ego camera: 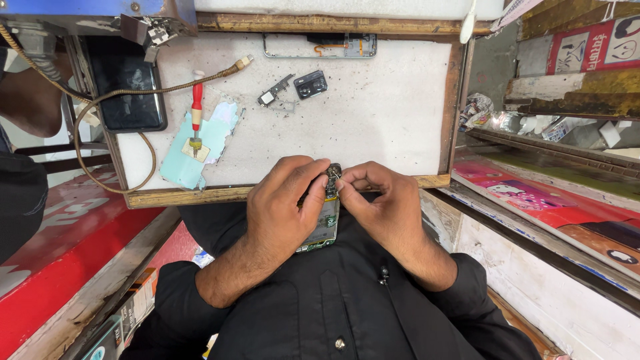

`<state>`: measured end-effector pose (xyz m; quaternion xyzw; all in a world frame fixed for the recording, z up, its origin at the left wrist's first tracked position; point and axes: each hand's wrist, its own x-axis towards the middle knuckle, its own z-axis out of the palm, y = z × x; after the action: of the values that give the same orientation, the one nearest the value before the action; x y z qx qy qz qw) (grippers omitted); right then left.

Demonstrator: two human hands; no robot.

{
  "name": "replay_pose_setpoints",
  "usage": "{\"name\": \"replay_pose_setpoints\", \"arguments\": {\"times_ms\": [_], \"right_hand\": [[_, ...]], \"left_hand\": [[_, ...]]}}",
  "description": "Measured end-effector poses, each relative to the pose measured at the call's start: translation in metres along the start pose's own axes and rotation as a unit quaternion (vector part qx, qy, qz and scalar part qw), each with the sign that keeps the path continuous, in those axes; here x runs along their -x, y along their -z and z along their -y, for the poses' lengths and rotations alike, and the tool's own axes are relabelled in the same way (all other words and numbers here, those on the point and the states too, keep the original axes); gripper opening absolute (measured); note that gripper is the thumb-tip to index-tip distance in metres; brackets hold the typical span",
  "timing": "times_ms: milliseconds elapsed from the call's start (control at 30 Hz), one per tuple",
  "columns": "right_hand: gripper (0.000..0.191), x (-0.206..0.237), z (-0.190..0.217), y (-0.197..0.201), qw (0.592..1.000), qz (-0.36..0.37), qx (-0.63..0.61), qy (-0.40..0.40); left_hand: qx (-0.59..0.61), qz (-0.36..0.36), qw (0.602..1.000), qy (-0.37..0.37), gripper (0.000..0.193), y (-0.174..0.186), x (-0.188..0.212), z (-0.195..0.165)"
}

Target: The person works on a disassembled smartphone on a workbench. They use a cotton swab to clean the motherboard area, then use their fingers to press and adjust small components and connectors on the circuit board. The person removes the battery, places it aside, and continues to manipulate the internal parts of the phone.

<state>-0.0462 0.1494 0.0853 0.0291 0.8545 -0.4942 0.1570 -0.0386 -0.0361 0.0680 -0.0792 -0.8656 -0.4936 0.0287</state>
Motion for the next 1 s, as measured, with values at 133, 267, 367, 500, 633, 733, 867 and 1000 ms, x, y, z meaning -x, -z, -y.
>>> {"name": "replay_pose_setpoints", "arguments": {"times_ms": [133, 267, 367, 500, 633, 733, 867, 1000], "right_hand": [[0.018, 0.001, 0.000, 0.001, 0.999, -0.008, -0.029, 0.017], [0.020, -0.001, 0.000, 0.003, 1.000, 0.018, 0.012, 0.022], [0.017, -0.002, 0.001, 0.003, 1.000, 0.017, 0.020, -0.014], [0.015, -0.002, 0.005, 0.007, 0.999, 0.020, -0.008, -0.036], [0.013, 0.000, 0.010, 0.010, 0.999, 0.021, 0.015, -0.040], [0.013, -0.001, 0.011, 0.010, 0.999, 0.018, 0.031, -0.026], [0.012, -0.002, 0.011, 0.008, 1.000, 0.014, 0.023, -0.009], [0.009, -0.001, 0.006, 0.005, 1.000, 0.009, 0.010, -0.023]], "left_hand": [[0.001, 0.005, 1.000, 0.007, 0.023, 0.000, -0.001, 0.001], [-0.003, -0.002, 1.000, 0.006, 0.023, 0.001, -0.003, -0.001], [-0.005, -0.001, 1.000, -0.001, 0.023, 0.001, -0.004, -0.004], [-0.002, -0.006, 1.000, -0.009, 0.023, 0.002, -0.005, -0.005], [-0.007, -0.004, 1.000, -0.012, 0.024, 0.002, -0.005, -0.005], [-0.010, -0.003, 1.000, -0.010, 0.024, 0.002, -0.005, -0.004], [-0.014, 0.000, 1.000, -0.007, 0.024, 0.002, -0.005, -0.002], [-0.017, -0.002, 1.000, -0.009, 0.024, 0.001, -0.005, -0.001]]}}
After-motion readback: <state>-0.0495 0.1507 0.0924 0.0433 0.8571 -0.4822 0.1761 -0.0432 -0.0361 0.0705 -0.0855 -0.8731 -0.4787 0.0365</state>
